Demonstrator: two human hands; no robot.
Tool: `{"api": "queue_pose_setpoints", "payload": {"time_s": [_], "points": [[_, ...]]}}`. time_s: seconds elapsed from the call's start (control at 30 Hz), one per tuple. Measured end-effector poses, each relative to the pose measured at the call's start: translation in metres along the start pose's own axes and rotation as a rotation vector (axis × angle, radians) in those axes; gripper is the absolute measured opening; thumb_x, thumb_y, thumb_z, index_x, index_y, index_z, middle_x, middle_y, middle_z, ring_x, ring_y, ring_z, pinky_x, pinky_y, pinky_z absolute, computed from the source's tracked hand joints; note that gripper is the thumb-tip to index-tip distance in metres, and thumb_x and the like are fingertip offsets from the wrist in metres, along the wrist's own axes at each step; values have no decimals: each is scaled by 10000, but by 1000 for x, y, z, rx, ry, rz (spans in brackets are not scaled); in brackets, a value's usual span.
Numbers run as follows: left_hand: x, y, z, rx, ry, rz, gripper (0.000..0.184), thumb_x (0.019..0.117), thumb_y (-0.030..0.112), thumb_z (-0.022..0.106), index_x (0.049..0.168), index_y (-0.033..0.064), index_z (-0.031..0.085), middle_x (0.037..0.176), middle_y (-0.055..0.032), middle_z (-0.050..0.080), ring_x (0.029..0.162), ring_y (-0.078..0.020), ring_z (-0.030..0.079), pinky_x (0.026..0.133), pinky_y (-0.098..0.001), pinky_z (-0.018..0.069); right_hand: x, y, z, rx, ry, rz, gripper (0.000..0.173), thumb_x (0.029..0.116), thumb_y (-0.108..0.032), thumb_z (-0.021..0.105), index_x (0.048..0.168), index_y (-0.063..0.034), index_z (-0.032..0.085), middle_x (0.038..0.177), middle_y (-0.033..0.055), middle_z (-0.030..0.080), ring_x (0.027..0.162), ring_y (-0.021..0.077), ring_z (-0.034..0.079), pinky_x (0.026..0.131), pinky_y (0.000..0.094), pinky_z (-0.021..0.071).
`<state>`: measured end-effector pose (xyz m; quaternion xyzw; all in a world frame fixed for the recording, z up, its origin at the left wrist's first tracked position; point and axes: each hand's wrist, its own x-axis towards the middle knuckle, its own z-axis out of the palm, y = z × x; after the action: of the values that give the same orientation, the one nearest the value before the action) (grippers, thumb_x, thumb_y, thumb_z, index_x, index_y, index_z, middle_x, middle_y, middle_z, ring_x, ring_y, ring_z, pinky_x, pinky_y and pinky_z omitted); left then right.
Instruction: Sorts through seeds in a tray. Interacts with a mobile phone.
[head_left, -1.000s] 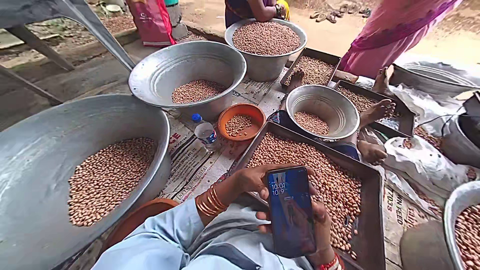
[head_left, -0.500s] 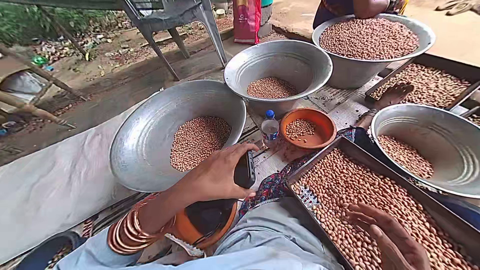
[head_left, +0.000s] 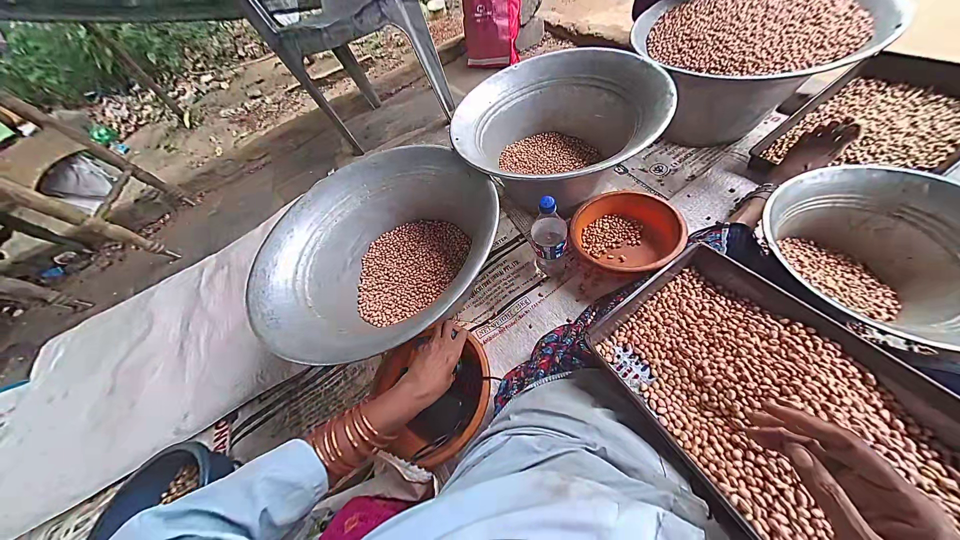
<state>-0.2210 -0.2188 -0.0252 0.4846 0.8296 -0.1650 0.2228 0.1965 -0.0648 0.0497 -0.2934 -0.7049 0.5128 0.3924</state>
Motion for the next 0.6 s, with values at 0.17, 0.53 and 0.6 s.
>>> {"api": "queue_pose_setpoints", "payload": {"time_s": [0.17,0.53,0.6], "points": [[7,-4,9,70,-108,102,775,786,-40,775,1489,-2,451,1499,-335,402,1379,-527,428,1011,-616,493,-5,2,0,-4,27,11,258,1051,-100,529,1273,-123,658,1211,-111,744,1066,56,722,942,248,597],[15,-9,31,79,-273,211,919,734,-40,814,1552,67,410,1511,-269,436,1400,-480,433,1009,-621,496,-14,8,0,6,69,36,267,1028,-60,518,1249,-78,666,1202,-59,750,1049,88,730,935,263,602],[16,-17,32,27,-281,229,914,749,-52,794,1564,97,407,1518,-244,454,1406,-454,448,1037,-618,480,-15,11,-2,4,63,26,269,1036,-75,519,1258,-100,667,1211,-68,747,1054,85,730,931,263,605]]}}
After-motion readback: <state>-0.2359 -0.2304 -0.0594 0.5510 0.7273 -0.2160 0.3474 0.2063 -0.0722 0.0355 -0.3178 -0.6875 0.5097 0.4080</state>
